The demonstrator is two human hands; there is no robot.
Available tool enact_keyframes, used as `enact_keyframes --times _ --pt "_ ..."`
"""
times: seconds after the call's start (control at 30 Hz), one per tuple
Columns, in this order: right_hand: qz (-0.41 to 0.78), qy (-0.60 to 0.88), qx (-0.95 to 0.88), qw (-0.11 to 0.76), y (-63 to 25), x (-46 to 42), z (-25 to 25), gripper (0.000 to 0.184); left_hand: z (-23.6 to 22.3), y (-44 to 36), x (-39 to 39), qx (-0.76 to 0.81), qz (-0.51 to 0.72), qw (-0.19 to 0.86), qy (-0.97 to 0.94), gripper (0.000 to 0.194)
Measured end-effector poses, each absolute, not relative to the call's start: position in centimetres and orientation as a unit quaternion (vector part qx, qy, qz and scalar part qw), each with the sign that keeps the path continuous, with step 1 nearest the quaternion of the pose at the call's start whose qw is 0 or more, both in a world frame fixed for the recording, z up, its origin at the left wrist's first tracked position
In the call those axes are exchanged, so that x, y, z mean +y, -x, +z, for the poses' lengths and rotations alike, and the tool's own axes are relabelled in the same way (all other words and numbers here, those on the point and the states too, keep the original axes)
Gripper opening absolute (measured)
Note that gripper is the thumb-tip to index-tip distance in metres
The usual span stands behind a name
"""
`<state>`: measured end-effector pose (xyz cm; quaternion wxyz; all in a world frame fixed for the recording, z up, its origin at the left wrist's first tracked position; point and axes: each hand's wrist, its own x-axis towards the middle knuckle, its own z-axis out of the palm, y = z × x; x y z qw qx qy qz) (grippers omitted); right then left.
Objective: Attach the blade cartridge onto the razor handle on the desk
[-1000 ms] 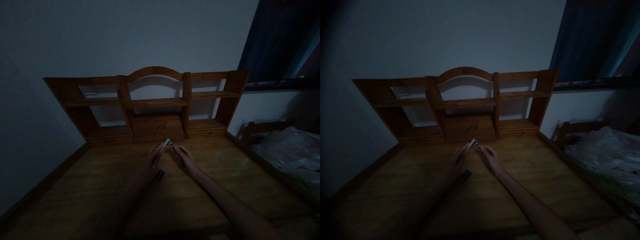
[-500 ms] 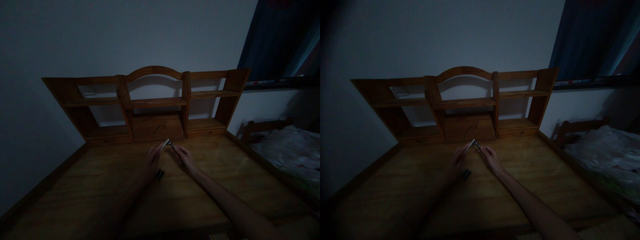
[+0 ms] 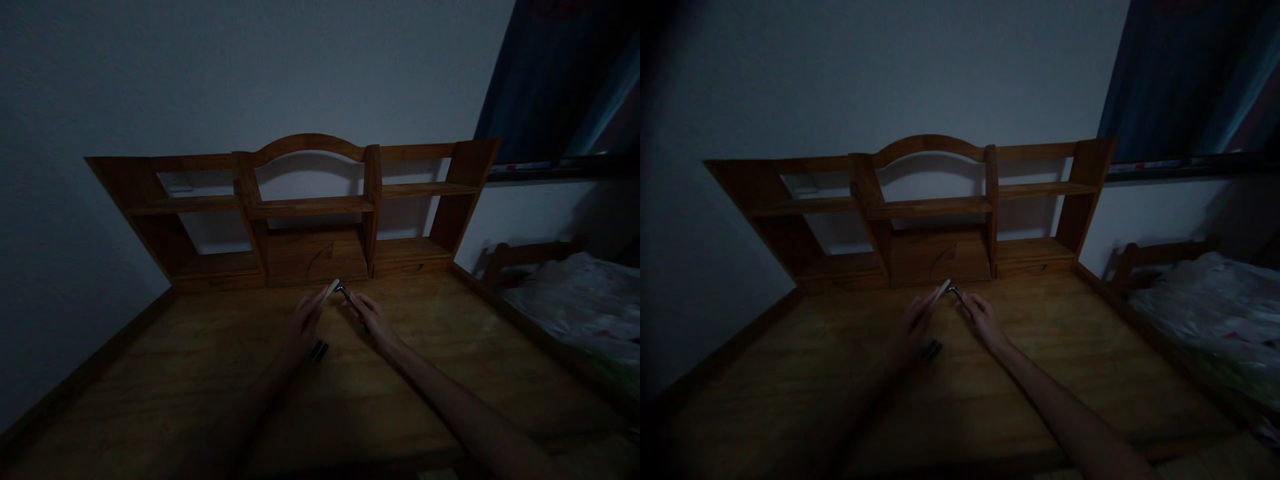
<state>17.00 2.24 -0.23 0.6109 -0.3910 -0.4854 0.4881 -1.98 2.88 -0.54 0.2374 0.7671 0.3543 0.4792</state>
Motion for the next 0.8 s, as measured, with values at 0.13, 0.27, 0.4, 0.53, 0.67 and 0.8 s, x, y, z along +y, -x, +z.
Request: enact_keyframes --times 0.13,0.27,0.4,0.53,0.67,0.8 --pt "0.484 0.393 -0.492 0.607 -17.1 2.3 -0.2 0.040 -0.7 2.0 3.0 0.352 0.478 0.245 -0.767 0.042" --pt "0.485 0.395 -0.496 0.603 -17.2 2.3 -0.2 0.043 -0.9 2.1 3.2 0.349 0.488 0.245 -0.762 0.041" --pt "0.525 0.390 -0.475 0.588 -17.1 2.2 -0.3 0.044 -1.2 2.2 3.6 0.362 0.483 0.254 -0.756 0.041" --pt "0.552 0.373 -0.467 0.581 -16.9 2.2 -0.6 0.043 -1.5 2.3 4.0 0.363 0.495 0.259 -0.746 0.041" --pt "0.546 0.366 -0.477 0.583 -16.9 2.3 -0.8 0.042 -1.2 2.3 3.8 0.358 0.490 0.272 -0.746 0.041" --pt "0.554 0.376 -0.461 0.582 -17.1 2.3 -0.7 0.043 -0.5 2.2 3.1 0.350 0.482 0.304 -0.743 0.042"
